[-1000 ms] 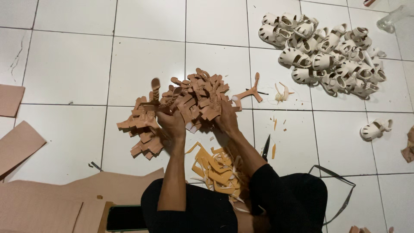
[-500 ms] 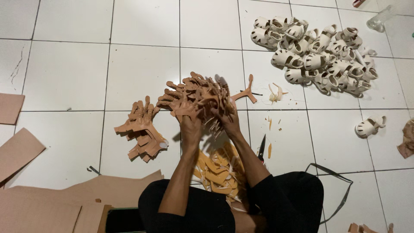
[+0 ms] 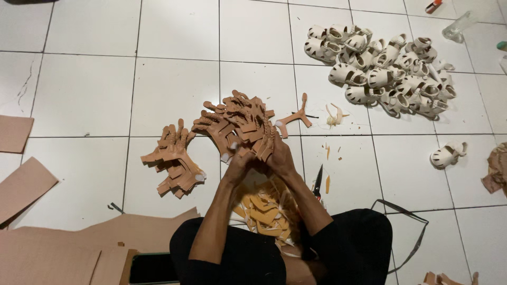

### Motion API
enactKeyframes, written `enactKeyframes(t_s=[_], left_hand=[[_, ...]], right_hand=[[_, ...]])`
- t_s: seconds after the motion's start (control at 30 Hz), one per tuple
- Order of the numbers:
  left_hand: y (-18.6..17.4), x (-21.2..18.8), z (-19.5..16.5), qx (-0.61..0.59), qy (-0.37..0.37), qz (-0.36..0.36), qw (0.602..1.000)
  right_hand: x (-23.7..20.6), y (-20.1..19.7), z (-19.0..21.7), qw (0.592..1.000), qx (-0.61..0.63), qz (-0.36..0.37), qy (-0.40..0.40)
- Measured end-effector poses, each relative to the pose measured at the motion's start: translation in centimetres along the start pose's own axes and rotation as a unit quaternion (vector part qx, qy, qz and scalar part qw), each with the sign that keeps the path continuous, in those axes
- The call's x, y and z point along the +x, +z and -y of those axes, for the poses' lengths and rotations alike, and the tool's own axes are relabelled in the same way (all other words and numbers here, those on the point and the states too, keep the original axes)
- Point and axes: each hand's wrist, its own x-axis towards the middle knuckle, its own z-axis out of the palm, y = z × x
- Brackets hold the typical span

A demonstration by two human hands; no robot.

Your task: The person sits on a tiled floor and uses red-handled scissors to trim small beige material pieces. They repeatedly pick up pieces, cut them, and place the finished items into a growing pile on the floor.

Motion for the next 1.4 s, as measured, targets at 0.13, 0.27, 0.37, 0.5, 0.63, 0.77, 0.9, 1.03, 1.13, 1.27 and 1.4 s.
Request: enactKeyframes(t_s=[0.13, 0.27, 0.37, 0.5, 0.63, 0.77, 0.9, 1.03, 1.13, 1.27, 1.4], left_hand=[[1.0, -2.4, -0.6, 0.325, -0.006, 0.031, 0.945], [-1.5, -6.3, -4.4, 0.454, -0.004, 0.014, 0.891], [-6.1, -10.0, -8.3, 0.434, -0.01, -0.368, 0.822], [-10.9, -12.6, -10.2, 0.367, 0.03, -0.612, 0.7], [-13.2, -12.6, -9.5, 0.288, -0.114, -0.547, 0.778], [-13.8, -11.3, -10.1, 0.321, -0.167, -0.527, 0.769], [-13.4, -11.4, -9.8, 0.199, -0.125, -0.511, 0.827], [-13.4, -11.4, -9.9, 0.152, -0.056, -0.54, 0.826], [-13.3, -11.4, -9.3, 0.124, -0.037, -0.53, 0.838], [-12.5, -11.2, -8.4, 0.262, 0.062, -0.449, 0.852], [-12.9, -10.9, -9.1, 0.312, -0.005, -0.54, 0.782]], right_hand=[[-1.2, -1.8, 1.5, 0.983, 0.067, 0.112, 0.129], [-1.2, -2.7, 4.2, 0.966, 0.104, 0.084, 0.224], [-0.3, 0.1, 7.1, 0.961, 0.157, 0.073, 0.216], [2.5, 8.0, 11.7, 0.987, 0.13, 0.072, 0.061], [4.0, 15.7, 16.4, 0.948, -0.072, 0.274, 0.143], [4.2, 19.5, 19.3, 0.949, -0.126, 0.26, 0.128], [4.2, 20.0, 17.9, 0.964, -0.076, 0.219, 0.126], [4.9, 19.5, 16.5, 0.96, -0.005, 0.242, 0.14], [5.0, 20.1, 16.5, 0.952, -0.034, 0.257, 0.161], [4.7, 20.8, 17.6, 0.95, -0.079, 0.286, 0.093], [6.1, 19.3, 15.7, 0.907, 0.09, 0.404, 0.076]])
